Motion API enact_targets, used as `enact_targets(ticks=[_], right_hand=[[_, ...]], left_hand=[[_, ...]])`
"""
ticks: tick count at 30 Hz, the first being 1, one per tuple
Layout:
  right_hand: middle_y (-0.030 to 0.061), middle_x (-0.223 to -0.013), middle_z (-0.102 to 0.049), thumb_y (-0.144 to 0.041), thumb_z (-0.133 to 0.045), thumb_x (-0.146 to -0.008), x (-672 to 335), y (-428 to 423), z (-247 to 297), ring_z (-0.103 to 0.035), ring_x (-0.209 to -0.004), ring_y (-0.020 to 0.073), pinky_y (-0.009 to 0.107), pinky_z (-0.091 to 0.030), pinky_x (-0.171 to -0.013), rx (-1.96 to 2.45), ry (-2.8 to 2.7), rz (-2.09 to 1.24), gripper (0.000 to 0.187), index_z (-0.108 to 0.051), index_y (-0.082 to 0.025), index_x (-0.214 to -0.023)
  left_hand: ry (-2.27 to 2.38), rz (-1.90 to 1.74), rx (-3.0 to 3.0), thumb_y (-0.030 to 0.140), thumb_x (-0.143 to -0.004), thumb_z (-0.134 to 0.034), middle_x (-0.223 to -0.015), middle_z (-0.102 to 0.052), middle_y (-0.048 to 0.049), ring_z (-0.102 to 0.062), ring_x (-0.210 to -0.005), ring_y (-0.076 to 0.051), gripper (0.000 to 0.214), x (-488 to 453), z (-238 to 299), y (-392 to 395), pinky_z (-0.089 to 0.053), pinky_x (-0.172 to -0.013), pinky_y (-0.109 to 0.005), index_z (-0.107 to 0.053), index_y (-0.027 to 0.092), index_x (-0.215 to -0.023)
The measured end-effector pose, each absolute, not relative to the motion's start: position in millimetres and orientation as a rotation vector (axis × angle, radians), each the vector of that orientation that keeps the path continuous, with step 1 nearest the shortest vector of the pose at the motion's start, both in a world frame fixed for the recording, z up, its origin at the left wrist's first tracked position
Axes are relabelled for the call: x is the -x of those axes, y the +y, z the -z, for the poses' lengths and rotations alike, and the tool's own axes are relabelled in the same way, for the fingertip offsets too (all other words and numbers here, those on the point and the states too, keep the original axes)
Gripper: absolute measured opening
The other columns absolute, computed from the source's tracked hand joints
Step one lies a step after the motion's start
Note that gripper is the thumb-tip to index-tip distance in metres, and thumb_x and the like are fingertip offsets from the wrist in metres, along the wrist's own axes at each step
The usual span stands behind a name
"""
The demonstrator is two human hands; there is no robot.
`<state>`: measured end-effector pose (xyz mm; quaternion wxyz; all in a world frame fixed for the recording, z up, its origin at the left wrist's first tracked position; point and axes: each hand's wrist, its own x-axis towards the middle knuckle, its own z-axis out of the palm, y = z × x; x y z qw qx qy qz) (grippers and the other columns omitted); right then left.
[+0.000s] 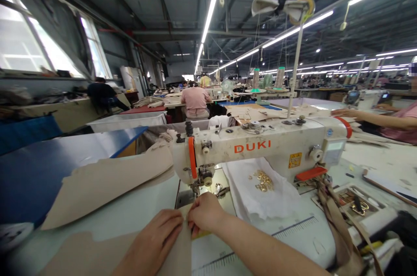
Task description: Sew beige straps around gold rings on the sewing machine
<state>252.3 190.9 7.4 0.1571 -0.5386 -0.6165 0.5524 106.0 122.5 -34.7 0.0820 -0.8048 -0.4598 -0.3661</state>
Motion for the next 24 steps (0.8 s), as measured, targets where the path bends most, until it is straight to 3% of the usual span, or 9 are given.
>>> enact_targets(ticks=[4,11,13,15,18,22,24], right_hand=[[-0.0052,-0.039,-0.052,-0.003,-0.049,-0.064,-252,194,-8,-0.047,-0.031,0.0080,0.017,-0.037,-0.033,1.563,-1.797,-1.578,0.024,-0.050,-0.018,-0.045],[-0.0032,-0.043,-0.050,-0.005,-0.050,-0.069,-255,192,-10,-0.051,-0.036,0.0125,0.022,-0.041,-0.039,1.545,-1.998,-1.394,0.022,-0.053,-0.017,-0.052],[-0.0008,-0.049,-0.054,-0.006,-0.050,-0.073,-263,190,-10,-0.057,-0.046,0.0160,0.026,-0.045,-0.047,1.488,-2.101,-1.209,0.018,-0.058,-0.016,-0.059],[0.0038,-0.066,-0.063,-0.008,-0.052,-0.076,-274,186,-9,-0.064,-0.069,0.0203,0.032,-0.049,-0.067,1.397,-2.192,-1.003,0.015,-0.063,-0.016,-0.070],[0.0069,-0.091,-0.066,-0.013,-0.053,-0.084,-291,179,-4,-0.059,-0.095,0.0217,0.033,-0.042,-0.086,1.138,-2.426,-0.660,0.014,-0.067,-0.018,-0.084],[0.0044,-0.085,-0.063,-0.017,-0.046,-0.092,-302,173,1,-0.054,-0.086,0.0192,0.029,-0.043,-0.076,0.811,-2.741,-0.073,0.020,-0.065,-0.019,-0.087],[0.0033,-0.084,-0.062,-0.018,-0.047,-0.092,-302,172,2,-0.053,-0.083,0.0191,0.029,-0.042,-0.073,0.772,-2.782,0.040,0.018,-0.064,-0.019,-0.085]], left_hand=[[-1.475,1.094,2.437,0.006,-0.086,-0.043,-0.077,-0.066,-0.0041,-0.064,-0.075,-0.019,0.024,-115,31,131,-0.058,-0.068,-0.032,-0.061,0.017,-0.074],[-1.519,1.085,2.447,0.004,-0.083,-0.045,-0.076,-0.065,-0.0042,-0.063,-0.076,-0.019,0.022,-117,31,134,-0.054,-0.068,-0.030,-0.059,0.017,-0.072],[-1.491,1.077,2.456,0.003,-0.082,-0.044,-0.074,-0.065,-0.0038,-0.063,-0.074,-0.018,0.023,-116,31,135,-0.053,-0.067,-0.029,-0.058,0.017,-0.071],[-1.487,1.074,2.463,0.002,-0.081,-0.045,-0.075,-0.064,-0.0034,-0.062,-0.075,-0.018,0.022,-116,32,135,-0.052,-0.068,-0.029,-0.059,0.018,-0.073],[-1.497,1.080,2.459,0.002,-0.080,-0.047,-0.077,-0.065,-0.0028,-0.062,-0.076,-0.018,0.021,-115,34,136,-0.052,-0.070,-0.028,-0.060,0.018,-0.075],[-1.507,1.103,2.456,0.003,-0.081,-0.048,-0.077,-0.065,-0.0023,-0.062,-0.076,-0.017,0.020,-115,34,135,-0.052,-0.069,-0.027,-0.059,0.018,-0.074],[-1.521,1.118,2.467,0.004,-0.082,-0.048,-0.076,-0.064,-0.0018,-0.062,-0.075,-0.016,0.020,-115,33,134,-0.051,-0.068,-0.027,-0.059,0.019,-0.074]])
